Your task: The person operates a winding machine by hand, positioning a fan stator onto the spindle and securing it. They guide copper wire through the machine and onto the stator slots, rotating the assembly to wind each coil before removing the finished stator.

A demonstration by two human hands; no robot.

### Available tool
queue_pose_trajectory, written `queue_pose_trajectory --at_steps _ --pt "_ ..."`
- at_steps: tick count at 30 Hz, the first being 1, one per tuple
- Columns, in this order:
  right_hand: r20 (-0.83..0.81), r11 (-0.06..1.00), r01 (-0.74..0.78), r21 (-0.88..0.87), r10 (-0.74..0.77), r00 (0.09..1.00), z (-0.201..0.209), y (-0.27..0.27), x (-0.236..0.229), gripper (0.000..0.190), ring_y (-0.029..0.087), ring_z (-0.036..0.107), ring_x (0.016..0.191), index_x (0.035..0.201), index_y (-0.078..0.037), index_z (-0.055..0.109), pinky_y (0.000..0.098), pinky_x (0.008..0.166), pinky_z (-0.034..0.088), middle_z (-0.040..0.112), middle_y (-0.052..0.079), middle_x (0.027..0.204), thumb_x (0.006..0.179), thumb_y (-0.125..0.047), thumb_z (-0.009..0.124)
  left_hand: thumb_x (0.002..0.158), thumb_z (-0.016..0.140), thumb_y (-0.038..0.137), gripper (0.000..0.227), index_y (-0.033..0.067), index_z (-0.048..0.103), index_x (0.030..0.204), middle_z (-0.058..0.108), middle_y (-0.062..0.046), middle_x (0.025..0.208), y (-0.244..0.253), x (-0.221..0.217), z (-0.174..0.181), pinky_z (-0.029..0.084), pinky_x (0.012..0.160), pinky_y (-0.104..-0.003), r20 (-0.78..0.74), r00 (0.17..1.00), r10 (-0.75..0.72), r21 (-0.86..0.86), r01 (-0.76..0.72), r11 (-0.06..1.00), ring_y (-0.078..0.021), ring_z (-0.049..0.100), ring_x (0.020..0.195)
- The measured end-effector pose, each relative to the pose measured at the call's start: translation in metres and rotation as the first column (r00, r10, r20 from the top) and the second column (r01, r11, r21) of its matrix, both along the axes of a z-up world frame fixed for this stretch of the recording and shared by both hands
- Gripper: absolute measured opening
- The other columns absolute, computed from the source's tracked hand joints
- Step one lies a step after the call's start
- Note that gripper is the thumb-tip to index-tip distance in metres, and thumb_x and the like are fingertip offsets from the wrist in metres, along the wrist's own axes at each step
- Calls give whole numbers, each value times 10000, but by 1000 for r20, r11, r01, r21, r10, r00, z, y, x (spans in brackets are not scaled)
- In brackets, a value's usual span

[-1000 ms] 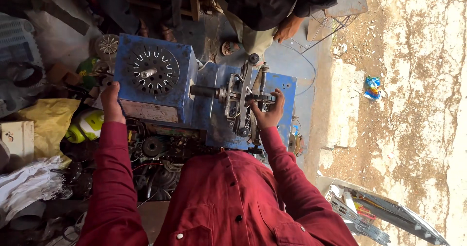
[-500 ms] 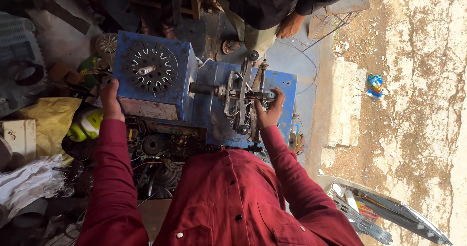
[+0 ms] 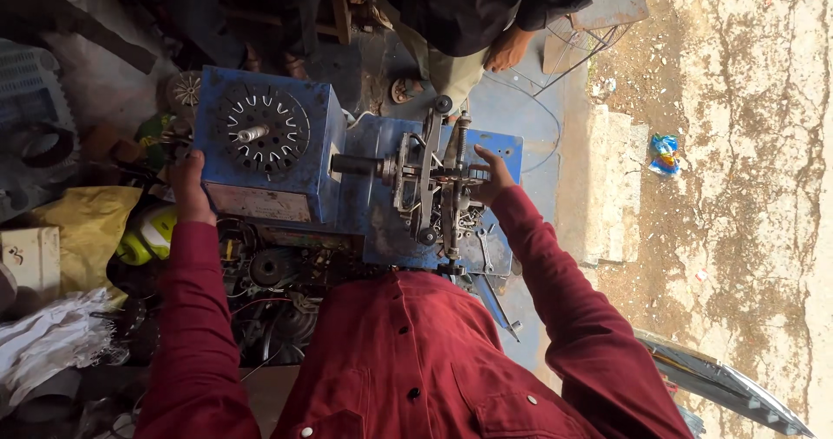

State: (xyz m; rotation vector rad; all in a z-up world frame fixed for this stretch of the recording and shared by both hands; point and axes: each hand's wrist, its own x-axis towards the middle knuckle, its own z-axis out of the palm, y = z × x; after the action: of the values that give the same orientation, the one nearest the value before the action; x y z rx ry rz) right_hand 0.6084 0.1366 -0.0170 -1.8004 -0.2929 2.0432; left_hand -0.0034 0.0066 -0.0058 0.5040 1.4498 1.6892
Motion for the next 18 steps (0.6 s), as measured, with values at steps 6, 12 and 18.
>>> queue_pose_trajectory --at_steps 6,12,18 --pt "18 1000 5 25 -5 1000 24 12 -7 1195 476 287 1470 1610 -121 305 605 1134 302 255 199 1664 707 -809 677 980 767 337 349 89 589 1150 567 6 1138 0 2 -4 440 1030 -348 -40 999 8 47 -6 999 -139 528 1085" --pt "146 941 -309 139 289 946 32 16 -16 1098 330 388 1446 1568 -202 372 580 1107 357 353 102 1632 698 -779 711 898 770 356 474 136 560 1261 578 -1 1222 -1 14 17 448 1049 -353 11 998 57 3 -57 998 -149 551 1157" --pt "89 920 -349 180 338 937 46 22 -22 969 266 559 1210 1492 -227 495 485 934 449 520 87 1460 678 -665 781 938 788 396 544 109 520 1315 564 -13 1283 -1 15 20 422 1107 -368 -43 999 -8 63 11 998 -168 538 1223"
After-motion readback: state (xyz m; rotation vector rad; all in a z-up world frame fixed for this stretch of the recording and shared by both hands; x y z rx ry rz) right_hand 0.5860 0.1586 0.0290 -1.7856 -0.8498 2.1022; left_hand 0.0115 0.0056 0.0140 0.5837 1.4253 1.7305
